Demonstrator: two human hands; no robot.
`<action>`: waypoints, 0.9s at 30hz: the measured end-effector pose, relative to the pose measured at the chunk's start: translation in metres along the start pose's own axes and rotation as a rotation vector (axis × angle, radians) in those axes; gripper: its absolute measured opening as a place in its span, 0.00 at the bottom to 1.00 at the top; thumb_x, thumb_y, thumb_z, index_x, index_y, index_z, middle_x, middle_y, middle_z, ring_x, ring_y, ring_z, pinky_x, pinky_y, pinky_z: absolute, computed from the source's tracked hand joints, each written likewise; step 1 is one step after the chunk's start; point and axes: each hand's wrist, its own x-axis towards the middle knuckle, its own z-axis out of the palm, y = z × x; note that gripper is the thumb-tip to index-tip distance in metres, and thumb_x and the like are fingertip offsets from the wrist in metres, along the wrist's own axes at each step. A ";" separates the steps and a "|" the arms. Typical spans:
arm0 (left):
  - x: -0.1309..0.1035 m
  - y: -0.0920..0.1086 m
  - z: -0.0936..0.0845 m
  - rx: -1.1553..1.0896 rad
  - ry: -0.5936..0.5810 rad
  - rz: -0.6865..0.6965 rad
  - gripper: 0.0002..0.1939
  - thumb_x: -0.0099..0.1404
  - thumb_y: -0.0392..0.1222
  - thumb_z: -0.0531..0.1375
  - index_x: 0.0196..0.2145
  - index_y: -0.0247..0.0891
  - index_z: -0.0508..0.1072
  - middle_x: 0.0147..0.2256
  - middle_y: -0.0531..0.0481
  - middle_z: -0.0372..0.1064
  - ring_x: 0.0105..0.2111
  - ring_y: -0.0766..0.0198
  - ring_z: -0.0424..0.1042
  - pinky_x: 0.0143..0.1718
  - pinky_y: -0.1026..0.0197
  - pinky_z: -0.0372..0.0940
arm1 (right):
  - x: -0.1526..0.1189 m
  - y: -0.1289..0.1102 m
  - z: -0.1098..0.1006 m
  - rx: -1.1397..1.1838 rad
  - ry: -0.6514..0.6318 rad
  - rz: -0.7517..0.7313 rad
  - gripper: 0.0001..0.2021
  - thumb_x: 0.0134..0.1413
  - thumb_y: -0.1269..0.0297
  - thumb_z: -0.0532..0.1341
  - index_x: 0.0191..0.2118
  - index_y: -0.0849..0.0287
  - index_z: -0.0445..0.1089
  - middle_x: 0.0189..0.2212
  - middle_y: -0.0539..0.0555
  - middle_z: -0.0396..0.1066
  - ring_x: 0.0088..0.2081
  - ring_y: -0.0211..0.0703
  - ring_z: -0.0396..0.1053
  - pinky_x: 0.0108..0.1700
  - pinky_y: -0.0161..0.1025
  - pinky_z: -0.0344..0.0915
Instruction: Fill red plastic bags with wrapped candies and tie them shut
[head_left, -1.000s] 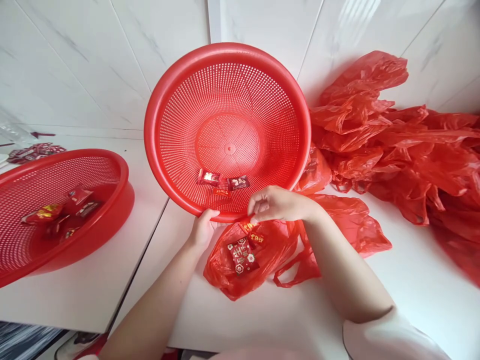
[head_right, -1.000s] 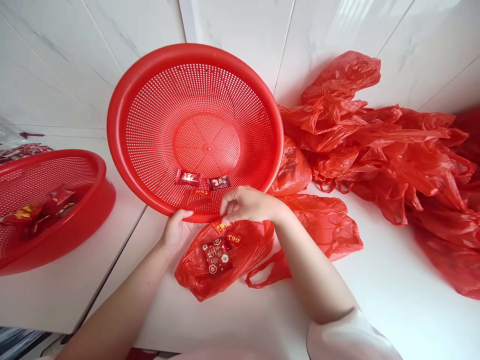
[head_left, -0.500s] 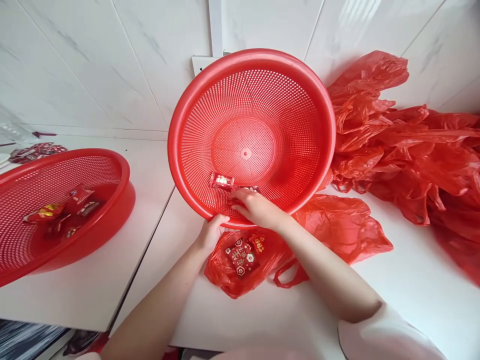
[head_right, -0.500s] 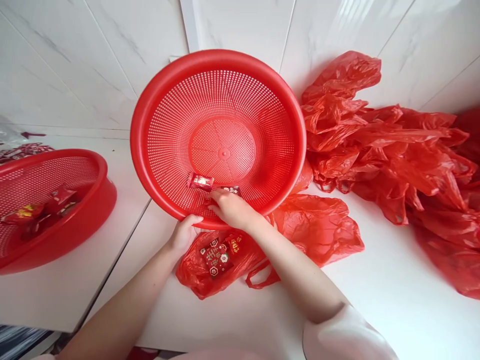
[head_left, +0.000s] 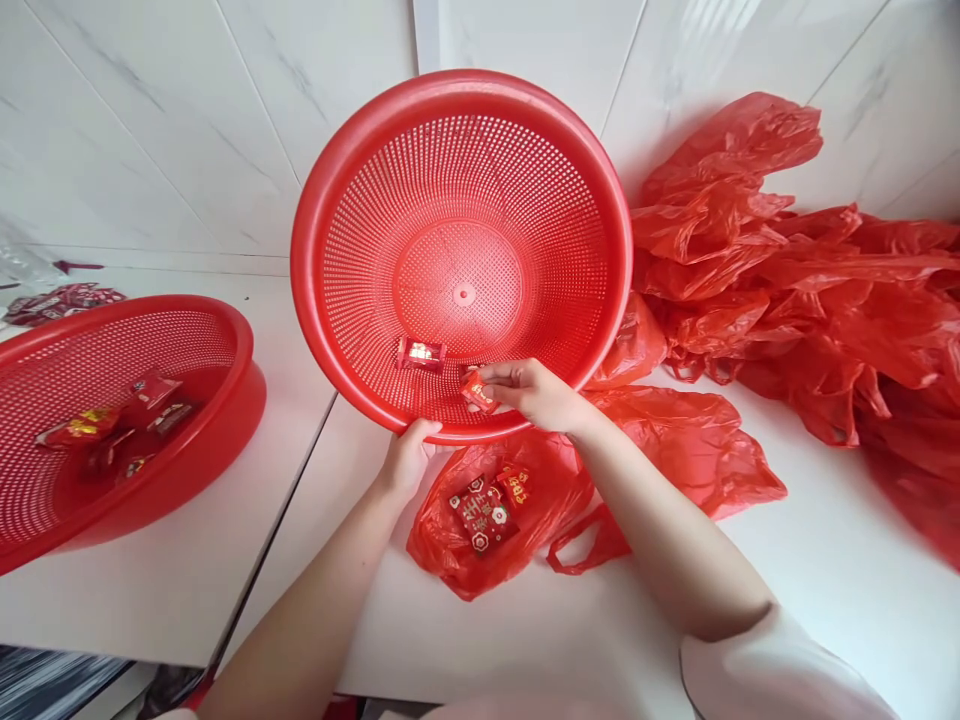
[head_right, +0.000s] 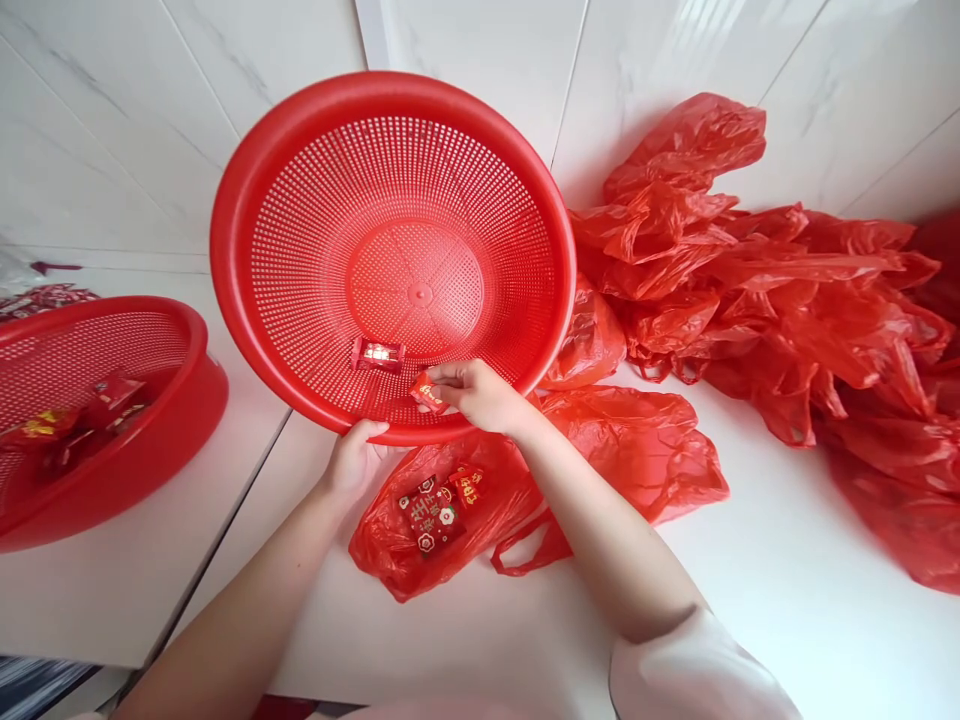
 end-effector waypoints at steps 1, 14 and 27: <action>0.000 0.000 0.000 0.004 0.006 -0.005 0.15 0.55 0.38 0.58 0.38 0.31 0.77 0.40 0.42 0.76 0.44 0.49 0.74 0.44 0.52 0.69 | 0.000 0.001 0.001 0.011 0.003 0.001 0.10 0.53 0.65 0.62 0.40 0.63 0.73 0.36 0.54 0.76 0.38 0.40 0.73 0.46 0.39 0.67; -0.001 -0.001 0.000 -0.013 -0.021 -0.011 0.17 0.55 0.38 0.57 0.41 0.31 0.77 0.41 0.42 0.76 0.43 0.49 0.74 0.42 0.52 0.70 | 0.000 0.003 0.002 0.004 0.038 -0.002 0.11 0.50 0.65 0.65 0.41 0.62 0.73 0.35 0.54 0.75 0.35 0.37 0.72 0.40 0.38 0.68; 0.002 -0.003 -0.002 -0.024 -0.025 -0.035 0.16 0.55 0.40 0.58 0.38 0.30 0.77 0.37 0.42 0.77 0.42 0.49 0.74 0.43 0.50 0.69 | -0.021 -0.036 -0.010 -0.527 -0.368 0.039 0.10 0.56 0.60 0.61 0.32 0.61 0.75 0.25 0.50 0.73 0.27 0.35 0.69 0.31 0.32 0.62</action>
